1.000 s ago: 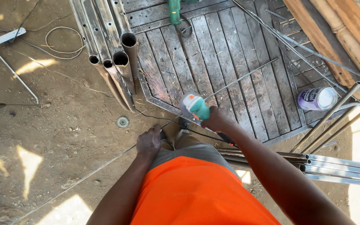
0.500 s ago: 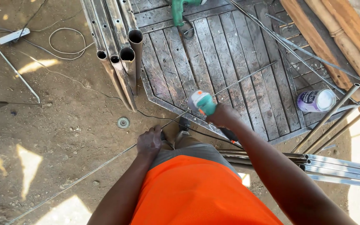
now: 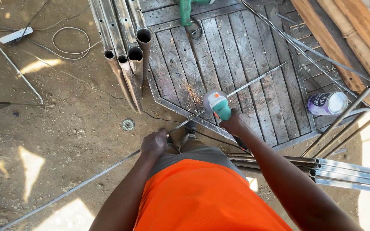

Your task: Grinding the ends of thin metal rods using a handheld angle grinder on a fabrication floor.

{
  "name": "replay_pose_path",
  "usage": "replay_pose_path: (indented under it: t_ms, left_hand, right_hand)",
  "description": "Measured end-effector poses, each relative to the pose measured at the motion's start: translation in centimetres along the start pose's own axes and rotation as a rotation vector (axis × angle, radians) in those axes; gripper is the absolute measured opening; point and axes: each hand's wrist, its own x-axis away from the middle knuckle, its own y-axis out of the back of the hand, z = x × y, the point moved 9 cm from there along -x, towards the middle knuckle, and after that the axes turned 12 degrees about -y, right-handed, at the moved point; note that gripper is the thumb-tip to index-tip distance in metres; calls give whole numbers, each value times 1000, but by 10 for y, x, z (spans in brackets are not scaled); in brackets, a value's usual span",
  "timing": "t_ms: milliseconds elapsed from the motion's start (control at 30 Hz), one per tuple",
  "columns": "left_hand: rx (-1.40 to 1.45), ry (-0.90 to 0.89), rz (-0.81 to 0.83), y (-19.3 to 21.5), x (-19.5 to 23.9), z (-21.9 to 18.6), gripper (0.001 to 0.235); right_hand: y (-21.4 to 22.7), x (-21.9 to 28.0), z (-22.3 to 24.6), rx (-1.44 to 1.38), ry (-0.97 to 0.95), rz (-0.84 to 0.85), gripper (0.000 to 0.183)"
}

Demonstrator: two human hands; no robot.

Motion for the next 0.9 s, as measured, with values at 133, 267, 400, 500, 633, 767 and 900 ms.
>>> replay_pose_path:
  t_ms: [133, 267, 400, 500, 633, 767, 900]
  left_hand:
    - [111, 11, -5, 17, -2, 1, 35]
    - [174, -24, 5, 38, 4, -4, 34]
    - [235, -59, -2, 59, 14, -12, 34]
    - [241, -62, 2, 46, 4, 3, 34]
    - [214, -53, 22, 48, 7, -3, 34]
    - [221, -58, 35, 42, -2, -1, 33]
    - [239, -40, 42, 47, 4, -4, 34]
  right_hand:
    - [-23, 20, 5, -108, 58, -2, 75]
    - [-30, 58, 23, 36, 162, 67, 63]
    - [-36, 52, 10, 30, 40, 89, 67]
    - [-41, 8, -25, -29, -68, 49, 68]
    - [-55, -50, -58, -71, -98, -28, 66]
    - [-35, 15, -7, 65, -16, 22, 68]
    - [-25, 93, 52, 108, 84, 131, 60]
